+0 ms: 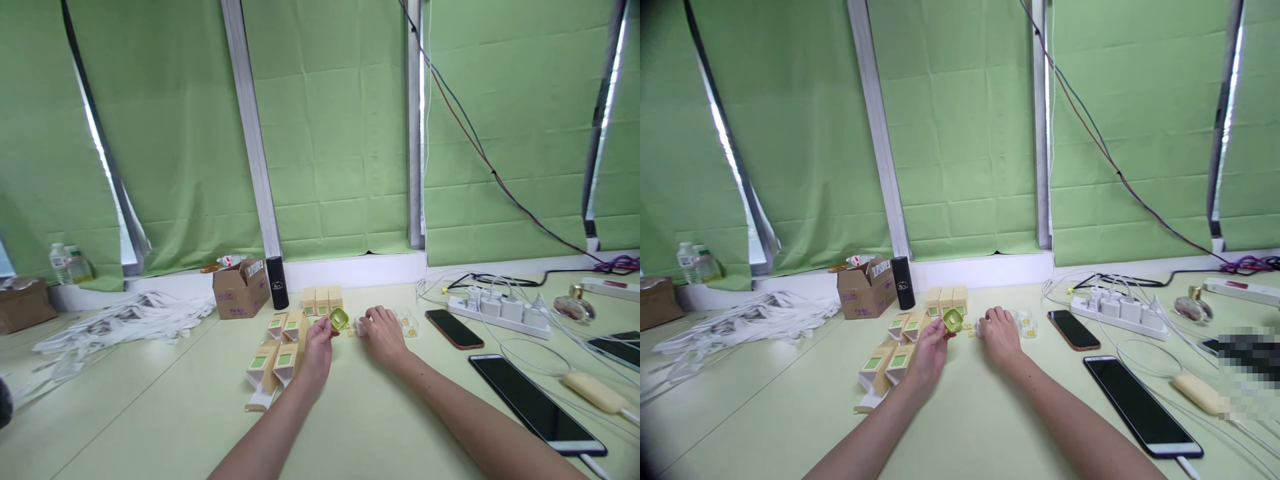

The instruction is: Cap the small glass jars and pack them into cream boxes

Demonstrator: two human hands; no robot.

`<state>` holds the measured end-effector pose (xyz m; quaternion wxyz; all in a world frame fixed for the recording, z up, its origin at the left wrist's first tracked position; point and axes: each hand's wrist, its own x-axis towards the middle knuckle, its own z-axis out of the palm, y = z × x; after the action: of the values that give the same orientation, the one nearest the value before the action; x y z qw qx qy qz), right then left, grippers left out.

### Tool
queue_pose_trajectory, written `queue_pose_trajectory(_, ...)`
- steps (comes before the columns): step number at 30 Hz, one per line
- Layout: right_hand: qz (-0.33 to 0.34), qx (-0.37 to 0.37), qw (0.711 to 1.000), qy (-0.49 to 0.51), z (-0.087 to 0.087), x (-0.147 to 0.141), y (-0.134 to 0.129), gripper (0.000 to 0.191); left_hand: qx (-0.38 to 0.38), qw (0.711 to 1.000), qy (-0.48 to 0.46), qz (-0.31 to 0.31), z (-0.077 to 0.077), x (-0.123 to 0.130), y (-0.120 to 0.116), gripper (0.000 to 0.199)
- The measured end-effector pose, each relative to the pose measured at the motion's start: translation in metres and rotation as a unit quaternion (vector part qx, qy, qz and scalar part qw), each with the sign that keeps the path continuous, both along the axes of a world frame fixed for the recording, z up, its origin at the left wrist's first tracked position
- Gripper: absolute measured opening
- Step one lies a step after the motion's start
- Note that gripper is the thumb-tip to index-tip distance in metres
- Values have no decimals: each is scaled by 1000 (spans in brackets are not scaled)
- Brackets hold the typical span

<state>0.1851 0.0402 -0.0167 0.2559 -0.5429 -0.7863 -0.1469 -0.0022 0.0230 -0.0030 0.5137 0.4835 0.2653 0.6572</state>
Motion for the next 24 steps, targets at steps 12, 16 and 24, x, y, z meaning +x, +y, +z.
queue_pose_trajectory(12,0,19,1000,16,-2,-7,2,26,6,1000,-6,13,-3,-3,2,31)
queue_pose_trajectory(16,41,24,971,233,-2,-6,4,17,9,999,-21,27,-1,-3,2,30)
queue_pose_trajectory(24,245,-210,667,672,-2,-10,-19,44,5,999,-25,41,0,-4,1,28)
